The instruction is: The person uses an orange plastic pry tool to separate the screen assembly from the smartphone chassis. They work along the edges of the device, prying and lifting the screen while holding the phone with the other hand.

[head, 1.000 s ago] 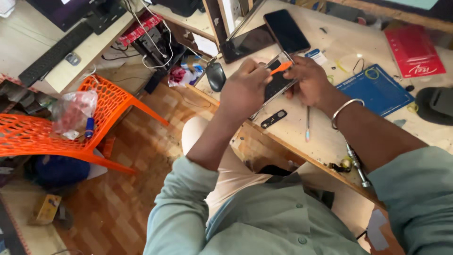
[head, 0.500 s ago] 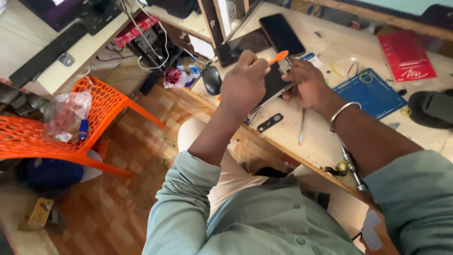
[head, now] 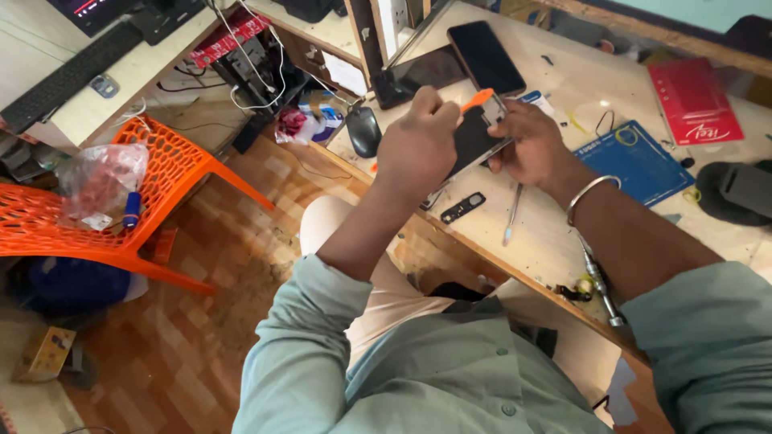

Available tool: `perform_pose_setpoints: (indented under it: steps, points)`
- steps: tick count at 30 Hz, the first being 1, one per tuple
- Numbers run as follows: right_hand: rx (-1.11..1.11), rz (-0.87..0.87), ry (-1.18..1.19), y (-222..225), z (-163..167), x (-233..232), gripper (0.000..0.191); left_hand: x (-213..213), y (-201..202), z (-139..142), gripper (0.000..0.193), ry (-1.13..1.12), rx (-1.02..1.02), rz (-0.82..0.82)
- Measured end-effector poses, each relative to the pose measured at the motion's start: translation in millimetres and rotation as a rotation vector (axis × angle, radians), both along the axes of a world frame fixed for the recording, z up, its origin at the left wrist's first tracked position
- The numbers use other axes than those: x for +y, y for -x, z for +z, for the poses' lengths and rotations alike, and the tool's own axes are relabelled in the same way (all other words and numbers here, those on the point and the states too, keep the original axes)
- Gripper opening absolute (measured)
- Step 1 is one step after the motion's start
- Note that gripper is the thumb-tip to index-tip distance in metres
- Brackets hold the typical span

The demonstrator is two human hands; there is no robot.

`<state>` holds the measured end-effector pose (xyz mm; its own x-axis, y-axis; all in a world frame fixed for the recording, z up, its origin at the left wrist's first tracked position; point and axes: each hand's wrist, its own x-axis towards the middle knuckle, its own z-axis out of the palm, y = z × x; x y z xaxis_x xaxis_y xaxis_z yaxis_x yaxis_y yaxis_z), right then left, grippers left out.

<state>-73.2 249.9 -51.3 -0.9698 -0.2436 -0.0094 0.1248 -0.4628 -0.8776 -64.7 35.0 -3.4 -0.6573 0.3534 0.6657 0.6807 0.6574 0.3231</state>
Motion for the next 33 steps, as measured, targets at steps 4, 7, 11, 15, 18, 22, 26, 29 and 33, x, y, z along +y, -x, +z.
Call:
perform_pose_setpoints:
  steps: [4,7,11,15,18,22,26,29,33]
  points:
    - [0.01,0.057,-0.006,4,-1,0,0.027,-31,-16,-6,0.009,-0.005,0.021,0.075]
    - [-0.021,-0.022,-0.115,4,-3,-2,0.03,-35,-21,-17,0.004,-0.078,-0.013,0.045]
    - [0.012,-0.02,-0.015,2,0,-1,0.033,-4,-3,-12,0.007,-0.081,0.002,0.016]
    - [-0.002,0.015,0.057,2,5,1,0.035,-6,2,-2,0.003,-0.082,0.015,-0.009]
    - [0.003,0.012,0.05,4,3,1,0.034,-37,-17,-6,0.005,-0.088,-0.043,0.049]
    - [-0.056,-0.089,0.028,4,-1,-1,0.034,-50,-28,-12,0.002,-0.098,-0.083,0.047]
    - [0.013,0.06,0.127,4,1,0,0.029,-17,-12,-5,0.006,-0.077,-0.069,0.033]
    - [-0.041,-0.031,0.114,4,6,1,0.027,-15,-9,-2,0.004,-0.088,-0.019,0.028]
    - [-0.023,-0.095,0.046,6,4,-2,0.02,-57,-22,-13,0.006,-0.12,-0.06,0.065]
